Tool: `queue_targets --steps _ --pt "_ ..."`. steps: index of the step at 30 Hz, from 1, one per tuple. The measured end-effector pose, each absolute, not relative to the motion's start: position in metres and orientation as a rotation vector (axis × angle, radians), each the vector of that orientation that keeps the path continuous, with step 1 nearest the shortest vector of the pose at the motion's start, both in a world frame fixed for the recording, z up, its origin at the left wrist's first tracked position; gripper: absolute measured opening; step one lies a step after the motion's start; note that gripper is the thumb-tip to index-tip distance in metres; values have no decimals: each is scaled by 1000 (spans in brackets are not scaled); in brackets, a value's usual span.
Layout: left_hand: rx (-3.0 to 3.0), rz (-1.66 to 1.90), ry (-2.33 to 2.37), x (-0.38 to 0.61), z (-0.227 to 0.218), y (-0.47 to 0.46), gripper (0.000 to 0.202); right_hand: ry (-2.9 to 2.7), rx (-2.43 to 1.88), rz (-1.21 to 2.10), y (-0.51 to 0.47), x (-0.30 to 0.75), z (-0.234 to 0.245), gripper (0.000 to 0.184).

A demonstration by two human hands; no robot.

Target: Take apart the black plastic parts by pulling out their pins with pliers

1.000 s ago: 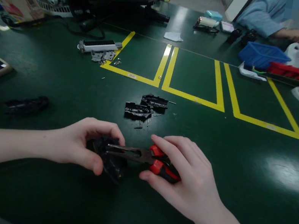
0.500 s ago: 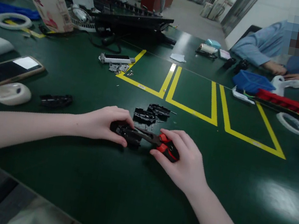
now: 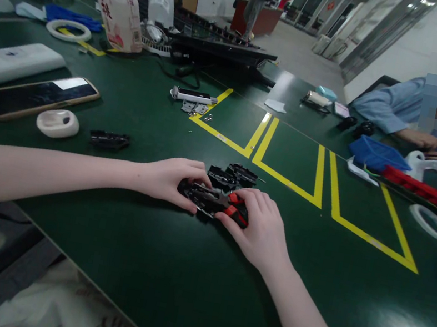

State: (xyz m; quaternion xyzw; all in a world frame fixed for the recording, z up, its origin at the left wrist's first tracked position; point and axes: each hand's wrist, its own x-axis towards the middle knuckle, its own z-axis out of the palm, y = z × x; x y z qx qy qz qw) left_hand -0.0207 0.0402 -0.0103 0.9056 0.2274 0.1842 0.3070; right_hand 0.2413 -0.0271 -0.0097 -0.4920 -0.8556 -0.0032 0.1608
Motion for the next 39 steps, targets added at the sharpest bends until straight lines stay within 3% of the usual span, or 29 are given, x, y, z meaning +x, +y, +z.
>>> queue_targets --steps 4,10,26,39 --pt "2354 478 539 -26 -10 45 57 -2449 -1401 -58 -27 242 -11 43" --pt "2346 423 490 -31 -8 49 41 -2460 -1383 -66 -28 243 -11 44" --pt "2346 412 471 -29 -8 50 38 -2502 -1318 -127 -29 241 -9 39" --pt "2303 370 549 -26 -6 46 56 -2454 -1390 -18 -34 238 -6 39"
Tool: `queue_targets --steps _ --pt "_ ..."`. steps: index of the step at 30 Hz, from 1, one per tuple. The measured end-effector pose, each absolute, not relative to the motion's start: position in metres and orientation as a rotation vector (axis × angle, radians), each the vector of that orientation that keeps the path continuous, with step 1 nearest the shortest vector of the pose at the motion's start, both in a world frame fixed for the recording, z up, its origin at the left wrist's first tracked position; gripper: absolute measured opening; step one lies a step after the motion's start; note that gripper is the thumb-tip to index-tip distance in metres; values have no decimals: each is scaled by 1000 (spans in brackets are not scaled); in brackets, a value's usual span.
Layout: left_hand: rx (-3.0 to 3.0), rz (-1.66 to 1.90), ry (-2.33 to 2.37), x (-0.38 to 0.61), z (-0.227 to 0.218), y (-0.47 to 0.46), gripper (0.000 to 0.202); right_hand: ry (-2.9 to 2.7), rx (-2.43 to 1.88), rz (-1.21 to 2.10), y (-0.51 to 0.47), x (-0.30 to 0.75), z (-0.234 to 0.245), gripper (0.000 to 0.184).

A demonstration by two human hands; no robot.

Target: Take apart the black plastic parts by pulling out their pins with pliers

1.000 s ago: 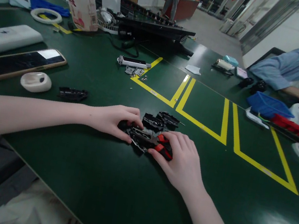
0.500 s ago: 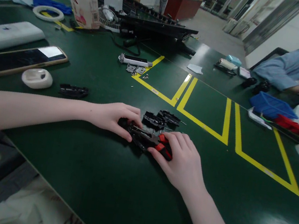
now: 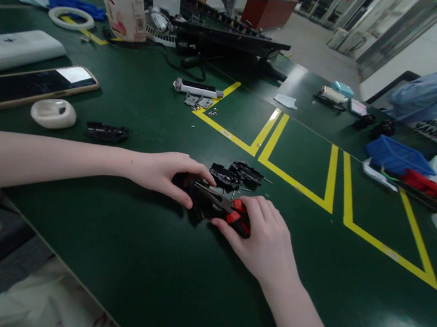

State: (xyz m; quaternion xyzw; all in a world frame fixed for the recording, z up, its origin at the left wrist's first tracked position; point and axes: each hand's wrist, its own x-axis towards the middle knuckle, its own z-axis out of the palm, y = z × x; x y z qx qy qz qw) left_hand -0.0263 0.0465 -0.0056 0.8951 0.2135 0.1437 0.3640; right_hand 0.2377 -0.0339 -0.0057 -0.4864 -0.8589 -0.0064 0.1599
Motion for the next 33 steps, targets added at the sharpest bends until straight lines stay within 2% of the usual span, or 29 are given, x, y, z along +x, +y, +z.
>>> queue_targets --steps 6,11,17,27,33 --pt "2139 454 632 -18 -5 33 83 -2373 -1431 37 -35 237 -7 20" --pt "1990 476 685 -12 -2 18 93 -2356 -1465 27 -34 237 -8 19" --pt "1517 597 542 0 -11 -1 108 -2308 -1472 60 -34 235 -8 19" --pt "1303 753 473 26 -11 -17 94 -2268 -1508 131 -36 234 -6 13" --pt "1380 776 461 21 -13 -19 97 -2296 -1527 74 -37 233 -7 14"
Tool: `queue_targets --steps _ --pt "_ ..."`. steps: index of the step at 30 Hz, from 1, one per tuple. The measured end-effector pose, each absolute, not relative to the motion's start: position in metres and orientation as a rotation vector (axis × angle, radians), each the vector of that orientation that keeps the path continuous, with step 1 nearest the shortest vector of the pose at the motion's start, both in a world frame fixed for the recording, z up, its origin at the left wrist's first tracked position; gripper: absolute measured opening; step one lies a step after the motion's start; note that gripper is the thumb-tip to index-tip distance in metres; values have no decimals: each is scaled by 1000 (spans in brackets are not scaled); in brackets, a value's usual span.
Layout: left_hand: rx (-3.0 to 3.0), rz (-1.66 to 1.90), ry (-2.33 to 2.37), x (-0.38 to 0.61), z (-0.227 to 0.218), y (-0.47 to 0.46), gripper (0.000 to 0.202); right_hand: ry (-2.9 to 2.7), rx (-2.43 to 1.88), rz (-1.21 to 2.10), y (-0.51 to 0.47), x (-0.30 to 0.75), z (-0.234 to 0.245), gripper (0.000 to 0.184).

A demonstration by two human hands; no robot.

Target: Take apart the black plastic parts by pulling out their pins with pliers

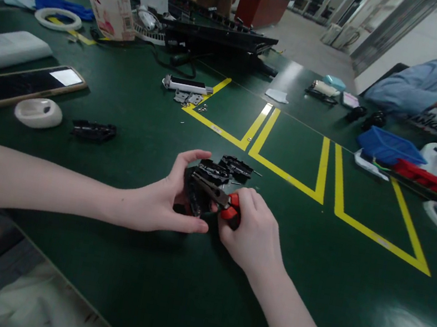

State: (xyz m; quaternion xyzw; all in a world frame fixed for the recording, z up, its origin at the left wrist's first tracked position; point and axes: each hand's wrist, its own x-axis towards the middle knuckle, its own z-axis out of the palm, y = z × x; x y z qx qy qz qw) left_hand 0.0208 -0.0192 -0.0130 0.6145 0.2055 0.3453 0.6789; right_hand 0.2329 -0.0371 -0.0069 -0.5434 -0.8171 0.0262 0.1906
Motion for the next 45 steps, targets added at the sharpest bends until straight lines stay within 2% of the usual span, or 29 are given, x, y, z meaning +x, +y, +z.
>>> queue_targets --steps 5,12,22,26,31,42,45 --pt "1471 720 498 20 -11 -15 93 -2305 -1555 88 -39 233 -6 14" --pt "1428 645 565 18 -8 -11 64 -2290 -1571 65 -40 234 -5 12" --pt "1535 685 625 16 -7 -9 63 -2317 -1562 -19 -39 236 -7 14" --pt "1409 576 503 16 -5 -9 68 -2316 -1577 26 -41 235 -6 13" --pt "1249 514 446 15 -3 -9 51 -2328 -1590 56 -42 234 -3 11" --pt "1290 545 448 17 -5 -7 57 -2340 -1642 143 -39 237 -4 10" --pt "1280 549 403 17 -3 -9 73 -2315 -1659 196 -40 238 -3 9"
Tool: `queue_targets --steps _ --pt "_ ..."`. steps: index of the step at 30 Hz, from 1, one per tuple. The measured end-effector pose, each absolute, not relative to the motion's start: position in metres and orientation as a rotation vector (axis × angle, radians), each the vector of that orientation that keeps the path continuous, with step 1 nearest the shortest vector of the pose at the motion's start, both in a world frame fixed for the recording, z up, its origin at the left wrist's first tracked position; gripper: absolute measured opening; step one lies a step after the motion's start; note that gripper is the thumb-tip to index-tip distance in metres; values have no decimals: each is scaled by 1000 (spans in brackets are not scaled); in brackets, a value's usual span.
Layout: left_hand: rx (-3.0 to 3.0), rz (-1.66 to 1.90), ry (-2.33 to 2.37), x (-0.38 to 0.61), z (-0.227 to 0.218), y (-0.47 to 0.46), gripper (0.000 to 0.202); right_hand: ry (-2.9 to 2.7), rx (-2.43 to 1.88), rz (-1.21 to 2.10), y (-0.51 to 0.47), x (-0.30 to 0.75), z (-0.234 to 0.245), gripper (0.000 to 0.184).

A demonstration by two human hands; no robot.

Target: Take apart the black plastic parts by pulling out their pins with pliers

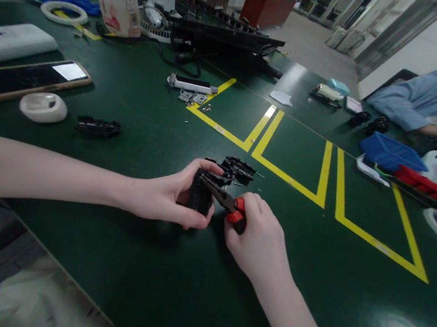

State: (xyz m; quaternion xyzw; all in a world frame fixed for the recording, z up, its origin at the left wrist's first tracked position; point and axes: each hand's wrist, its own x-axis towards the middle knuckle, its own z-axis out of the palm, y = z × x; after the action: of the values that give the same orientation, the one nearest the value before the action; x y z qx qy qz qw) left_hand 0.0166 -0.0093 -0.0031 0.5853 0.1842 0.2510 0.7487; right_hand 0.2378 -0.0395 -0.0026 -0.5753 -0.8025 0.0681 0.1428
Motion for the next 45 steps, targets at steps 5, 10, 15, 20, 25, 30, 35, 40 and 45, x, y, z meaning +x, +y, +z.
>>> queue_targets --steps 5,10,15,20,25,30,35,40,45 --pt "1383 572 451 16 -3 -9 93 -2295 -1675 225 -40 238 -3 10" --pt "1483 616 548 14 -2 -7 71 -2294 -1664 190 -42 237 -3 11" --pt "1504 651 561 14 0 -7 68 -2306 -1650 144 -43 237 -4 10" --pt "1450 615 510 14 -1 -6 68 -2300 -1653 151 -42 239 -4 10" --pt "1520 658 442 14 -5 -6 68 -2315 -1641 229 -41 241 -2 9" --pt "1556 653 490 13 -4 -8 71 -2303 -1666 303 -43 241 1 9" --pt "1440 546 496 12 3 -6 64 -2308 -1659 303 -45 242 1 9" --pt "1312 448 505 11 8 -5 61 -2329 -1595 174 -42 245 -3 14" --pt "1321 478 472 10 8 -6 58 -2312 -1552 105 -40 246 -5 21"
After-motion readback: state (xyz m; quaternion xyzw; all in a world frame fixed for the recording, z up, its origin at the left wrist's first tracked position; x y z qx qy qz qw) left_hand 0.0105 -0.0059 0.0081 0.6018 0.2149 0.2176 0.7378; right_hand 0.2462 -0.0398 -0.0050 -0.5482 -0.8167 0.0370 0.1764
